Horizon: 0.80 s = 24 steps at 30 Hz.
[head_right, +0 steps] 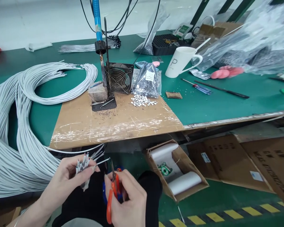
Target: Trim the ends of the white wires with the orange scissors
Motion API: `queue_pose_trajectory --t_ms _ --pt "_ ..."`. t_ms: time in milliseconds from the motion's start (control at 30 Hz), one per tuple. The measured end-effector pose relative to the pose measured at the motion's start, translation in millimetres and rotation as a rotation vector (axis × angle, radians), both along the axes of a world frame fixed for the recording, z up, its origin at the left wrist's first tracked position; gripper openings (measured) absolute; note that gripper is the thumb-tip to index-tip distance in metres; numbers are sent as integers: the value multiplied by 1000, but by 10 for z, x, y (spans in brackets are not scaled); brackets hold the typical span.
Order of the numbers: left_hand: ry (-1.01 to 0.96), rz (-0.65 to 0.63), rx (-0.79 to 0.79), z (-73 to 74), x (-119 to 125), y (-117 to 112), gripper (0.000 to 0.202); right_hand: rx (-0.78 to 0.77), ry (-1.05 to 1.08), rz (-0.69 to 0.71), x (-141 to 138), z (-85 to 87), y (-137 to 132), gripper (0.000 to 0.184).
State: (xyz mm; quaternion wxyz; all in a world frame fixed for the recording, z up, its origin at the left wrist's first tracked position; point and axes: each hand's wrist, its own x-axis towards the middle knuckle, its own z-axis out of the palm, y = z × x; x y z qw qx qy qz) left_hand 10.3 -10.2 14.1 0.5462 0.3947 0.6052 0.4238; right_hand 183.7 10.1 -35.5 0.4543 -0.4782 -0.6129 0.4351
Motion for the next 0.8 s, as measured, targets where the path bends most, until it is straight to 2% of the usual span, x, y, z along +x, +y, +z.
queue_pose_trajectory --t_ms 133,367,800 --pt "-3 -12 -5 10 -6 4 32 -99 159 -32 -62 89 17 8" --pt "-32 -37 9 31 -1 4 35 -184 268 0 -175 282 85 11" --pt "-63 -87 4 11 -58 -34 35 -272 299 74 -154 306 142 9"
